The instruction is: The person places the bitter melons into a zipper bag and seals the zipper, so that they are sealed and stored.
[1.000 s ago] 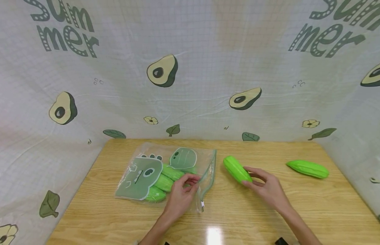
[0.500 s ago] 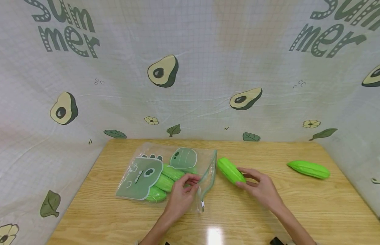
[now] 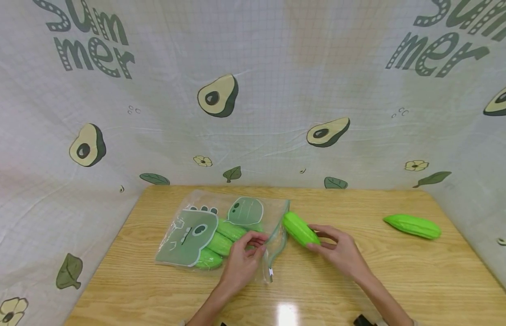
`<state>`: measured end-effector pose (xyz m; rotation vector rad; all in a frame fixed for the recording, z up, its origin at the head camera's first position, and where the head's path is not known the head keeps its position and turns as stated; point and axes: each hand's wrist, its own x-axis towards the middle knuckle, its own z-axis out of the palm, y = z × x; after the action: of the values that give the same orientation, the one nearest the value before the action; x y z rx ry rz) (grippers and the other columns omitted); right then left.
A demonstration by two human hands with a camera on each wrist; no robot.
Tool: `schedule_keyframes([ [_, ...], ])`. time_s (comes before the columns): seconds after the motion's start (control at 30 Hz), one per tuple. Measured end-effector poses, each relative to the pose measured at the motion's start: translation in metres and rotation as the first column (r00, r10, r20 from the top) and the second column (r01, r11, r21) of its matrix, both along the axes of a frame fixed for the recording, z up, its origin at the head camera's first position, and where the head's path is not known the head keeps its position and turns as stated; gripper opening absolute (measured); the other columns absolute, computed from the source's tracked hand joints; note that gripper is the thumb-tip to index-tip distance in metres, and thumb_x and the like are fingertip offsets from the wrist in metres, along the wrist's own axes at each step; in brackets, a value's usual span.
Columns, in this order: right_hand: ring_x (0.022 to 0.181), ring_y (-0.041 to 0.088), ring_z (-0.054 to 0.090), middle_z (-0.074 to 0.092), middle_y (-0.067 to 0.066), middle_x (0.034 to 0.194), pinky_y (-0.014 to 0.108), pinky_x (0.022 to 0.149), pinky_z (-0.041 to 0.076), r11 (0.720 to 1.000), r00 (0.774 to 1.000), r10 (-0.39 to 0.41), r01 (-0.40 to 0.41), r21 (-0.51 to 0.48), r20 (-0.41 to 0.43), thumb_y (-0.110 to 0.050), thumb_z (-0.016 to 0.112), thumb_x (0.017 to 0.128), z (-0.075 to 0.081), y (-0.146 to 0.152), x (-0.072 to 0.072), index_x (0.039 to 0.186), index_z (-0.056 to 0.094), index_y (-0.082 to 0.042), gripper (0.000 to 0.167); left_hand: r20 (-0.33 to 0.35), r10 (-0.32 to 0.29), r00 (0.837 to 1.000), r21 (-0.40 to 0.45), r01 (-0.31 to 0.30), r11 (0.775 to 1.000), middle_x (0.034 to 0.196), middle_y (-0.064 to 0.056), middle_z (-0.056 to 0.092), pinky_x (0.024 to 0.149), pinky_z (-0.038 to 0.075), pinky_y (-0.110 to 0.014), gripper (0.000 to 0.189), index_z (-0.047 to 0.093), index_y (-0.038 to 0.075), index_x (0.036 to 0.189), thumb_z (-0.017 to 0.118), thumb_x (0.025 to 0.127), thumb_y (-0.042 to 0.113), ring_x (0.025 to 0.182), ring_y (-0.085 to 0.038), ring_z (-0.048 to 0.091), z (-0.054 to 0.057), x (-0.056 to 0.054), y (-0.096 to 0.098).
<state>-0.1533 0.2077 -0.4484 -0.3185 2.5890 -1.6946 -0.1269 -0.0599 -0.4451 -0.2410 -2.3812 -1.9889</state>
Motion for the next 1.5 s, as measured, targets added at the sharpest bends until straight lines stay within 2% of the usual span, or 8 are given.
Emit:
schedule_keyframes([
  [0.23, 0.121, 0.039, 0.061, 0.062, 0.021, 0.135, 0.032, 0.092, 0.057, 0.999, 0.999, 0.038, -0.038, -0.012, -0.005, -0.008, 0.082, 0.087, -0.004, -0.007, -0.004, 0.133, 0.066, -0.001, 0.049, -0.003, 0.001, 1.000, 0.003, -0.001, 1.000, 0.106, -0.011, 0.069, 0.086, 0.057, -0.025, 0.018, 0.068, -0.001, 0.108, 0.064, 0.093, -0.010, 0.099, -0.025, 0.063, 0.000, 0.000, 0.000],
  [0.53, 0.121, 0.039, 0.062, 0.062, 0.022, 0.134, 0.030, 0.091, 0.057, 0.996, 0.996, 0.078, -0.077, -0.048, 0.036, -0.008, 0.082, 0.087, -0.007, -0.017, -0.009, 0.132, 0.066, 0.000, 0.048, -0.012, 0.000, 1.000, -0.010, -0.001, 1.000, 0.106, -0.010, 0.069, 0.087, 0.058, -0.027, 0.018, 0.069, 0.000, 0.108, 0.064, 0.093, -0.009, 0.100, -0.025, 0.064, 0.001, 0.000, 0.000],
  [1.1, 0.116, 0.038, 0.064, 0.064, 0.023, 0.131, 0.032, 0.089, 0.059, 0.990, 0.991, 0.135, -0.134, -0.049, 0.015, -0.005, 0.082, 0.086, -0.013, -0.034, -0.012, 0.128, 0.068, 0.001, 0.045, -0.028, -0.019, 0.999, 0.022, 0.020, 1.000, 0.105, -0.012, 0.068, 0.086, 0.058, -0.027, 0.018, 0.069, 0.000, 0.107, 0.063, 0.093, -0.011, 0.100, -0.026, 0.063, 0.000, 0.001, 0.000],
  [1.5, 0.113, 0.039, 0.065, 0.066, 0.023, 0.129, 0.033, 0.089, 0.059, 0.987, 0.987, 0.162, -0.162, -0.019, -0.017, -0.008, 0.082, 0.088, -0.012, -0.043, -0.016, 0.128, 0.068, 0.002, 0.044, -0.022, -0.045, 0.999, 0.028, 0.045, 0.999, 0.108, -0.010, 0.068, 0.092, 0.057, -0.030, 0.020, 0.070, 0.003, 0.110, 0.063, 0.095, -0.008, 0.103, -0.025, 0.063, 0.002, 0.002, -0.001],
])
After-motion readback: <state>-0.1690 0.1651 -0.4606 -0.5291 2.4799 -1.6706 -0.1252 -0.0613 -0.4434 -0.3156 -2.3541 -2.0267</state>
